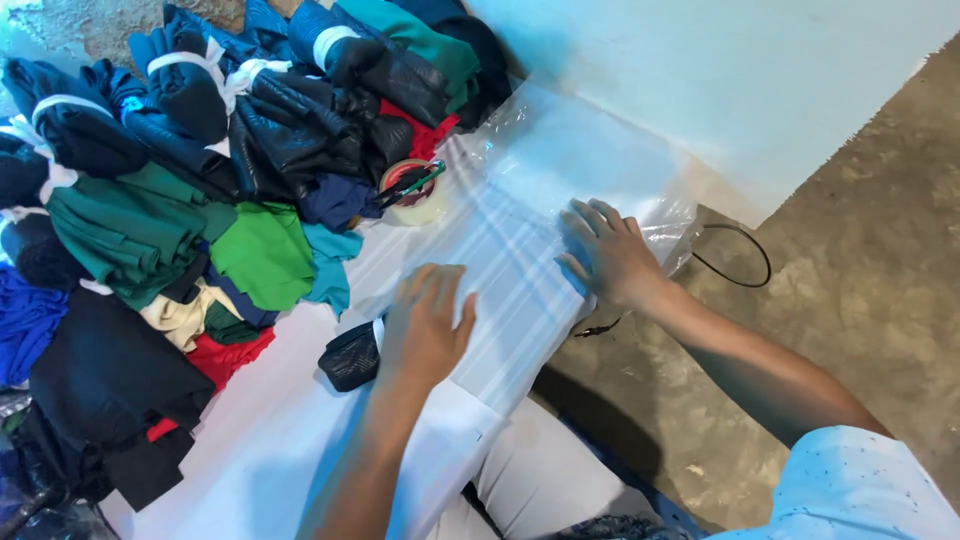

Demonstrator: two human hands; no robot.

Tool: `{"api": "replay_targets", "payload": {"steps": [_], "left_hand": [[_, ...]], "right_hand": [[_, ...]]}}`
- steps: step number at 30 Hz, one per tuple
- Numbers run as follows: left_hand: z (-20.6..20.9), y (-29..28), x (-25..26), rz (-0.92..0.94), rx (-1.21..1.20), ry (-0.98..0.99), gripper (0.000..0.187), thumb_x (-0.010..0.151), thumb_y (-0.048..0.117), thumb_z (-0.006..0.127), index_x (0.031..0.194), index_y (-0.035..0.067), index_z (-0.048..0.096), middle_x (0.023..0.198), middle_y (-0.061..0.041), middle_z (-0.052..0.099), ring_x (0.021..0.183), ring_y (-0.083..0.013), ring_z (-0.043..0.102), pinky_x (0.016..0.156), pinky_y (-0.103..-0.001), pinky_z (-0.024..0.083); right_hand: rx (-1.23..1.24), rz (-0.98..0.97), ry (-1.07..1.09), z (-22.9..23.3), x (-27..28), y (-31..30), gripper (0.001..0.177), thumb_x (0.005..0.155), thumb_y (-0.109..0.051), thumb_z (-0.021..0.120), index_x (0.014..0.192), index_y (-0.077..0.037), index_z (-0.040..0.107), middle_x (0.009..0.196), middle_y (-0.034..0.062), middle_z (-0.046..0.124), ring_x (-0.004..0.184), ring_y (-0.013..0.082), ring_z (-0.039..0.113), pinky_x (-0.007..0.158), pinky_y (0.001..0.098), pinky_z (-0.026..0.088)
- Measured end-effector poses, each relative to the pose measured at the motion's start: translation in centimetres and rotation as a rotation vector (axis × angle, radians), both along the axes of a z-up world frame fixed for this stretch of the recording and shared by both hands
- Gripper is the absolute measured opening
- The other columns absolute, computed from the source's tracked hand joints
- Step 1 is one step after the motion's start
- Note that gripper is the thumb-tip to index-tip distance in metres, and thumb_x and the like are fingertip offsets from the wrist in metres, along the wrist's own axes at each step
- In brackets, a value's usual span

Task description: Folding a black garment, tying it with a white ribbon, and placing it into a plastic bag

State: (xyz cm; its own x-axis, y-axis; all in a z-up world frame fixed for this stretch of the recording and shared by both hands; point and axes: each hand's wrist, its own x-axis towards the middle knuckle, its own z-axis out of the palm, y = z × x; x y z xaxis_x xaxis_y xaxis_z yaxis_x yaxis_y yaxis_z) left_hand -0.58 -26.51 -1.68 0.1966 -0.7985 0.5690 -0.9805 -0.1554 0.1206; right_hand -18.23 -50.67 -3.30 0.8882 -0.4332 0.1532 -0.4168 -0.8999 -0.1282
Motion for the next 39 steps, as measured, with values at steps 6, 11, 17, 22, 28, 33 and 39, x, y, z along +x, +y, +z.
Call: {"api": "replay_targets", "payload": {"steps": [6, 11, 17, 22, 28, 33, 39], "left_hand": [[0.9, -6.8, -1.0, -0.019, 0.451, 0.1, 0.048, 0.101, 0.022, 0.062, 0.145, 0.008, 0.051, 0.14, -0.017, 0.058, 0.135, -0.0317, 0.052, 0.105, -0.041, 0.047], [2.2, -10.5, -0.4, 0.093, 0.591, 0.061, 0.075, 0.094, 0.009, 0.07, 0.16, 0.011, 0.034, 0.161, -0.022, 0.034, 0.147, -0.0408, 0.035, 0.113, -0.049, 0.041], [-1.7, -13.5, 3.3, 0.324, 0.784, -0.105, 0.087, 0.089, 0.0, 0.072, 0.162, 0.026, 0.032, 0.163, -0.015, 0.036, 0.155, -0.0387, 0.021, 0.123, -0.055, 0.015], [-6.2, -13.4, 6.5, 0.402, 0.713, -0.32, 0.069, 0.088, 0.01, 0.079, 0.15, 0.025, 0.053, 0.146, -0.012, 0.059, 0.15, -0.0349, 0.034, 0.121, -0.054, 0.018], [-4.6, -11.6, 7.4, 0.189, 0.095, -0.518, 0.028, 0.08, -0.001, 0.083, 0.106, 0.007, 0.076, 0.121, -0.021, 0.065, 0.123, -0.041, 0.058, 0.103, -0.051, 0.044], [-1.9, -10.8, 6.4, 0.381, 0.221, 0.167, 0.041, 0.095, 0.02, 0.07, 0.135, 0.009, 0.064, 0.127, -0.015, 0.062, 0.126, -0.0329, 0.057, 0.103, -0.041, 0.051], [-2.2, -11.0, 6.0, 0.508, 0.33, 0.256, 0.032, 0.093, 0.021, 0.074, 0.121, 0.006, 0.066, 0.116, -0.019, 0.067, 0.108, -0.0379, 0.067, 0.09, -0.048, 0.059]], "right_hand": [[-0.018, 0.023, 0.015, -0.4, 0.2, -0.1, 0.04, 0.097, -0.031, 0.064, 0.135, -0.018, 0.066, 0.138, 0.0143, 0.063, 0.134, 0.0347, 0.054, 0.1, 0.0432, 0.043], [0.02, 0.062, -0.031, -1.0, -0.5, 0.8, 0.031, 0.099, -0.028, 0.061, 0.126, -0.014, 0.07, 0.13, 0.0151, 0.068, 0.125, 0.0347, 0.06, 0.097, 0.0409, 0.048], [0.025, 0.216, -0.226, -1.9, -1.6, 2.4, 0.031, 0.096, -0.024, 0.064, 0.124, -0.013, 0.068, 0.124, 0.0195, 0.067, 0.111, 0.0404, 0.064, 0.084, 0.0449, 0.053], [-0.035, 0.229, -0.248, -0.7, -2.7, 4.1, 0.035, 0.096, -0.034, 0.066, 0.121, -0.01, 0.072, 0.119, 0.0212, 0.069, 0.105, 0.037, 0.067, 0.079, 0.041, 0.055], [-0.043, 0.251, -0.349, -3.9, -3.6, 5.0, 0.024, 0.092, -0.023, 0.069, 0.114, -0.012, 0.073, 0.115, 0.0162, 0.07, 0.1, 0.0341, 0.066, 0.074, 0.0427, 0.054], [-0.028, 0.257, -0.433, -5.0, -5.0, 7.1, 0.019, 0.089, -0.02, 0.072, 0.107, -0.019, 0.073, 0.115, 0.0073, 0.071, 0.099, 0.0266, 0.065, 0.072, 0.0374, 0.052], [0.068, 0.244, -0.544, -6.0, -6.3, 8.4, 0.01, 0.091, -0.014, 0.067, 0.1, -0.017, 0.071, 0.11, 0.0031, 0.071, 0.093, 0.0267, 0.064, 0.074, 0.0384, 0.055]]}}
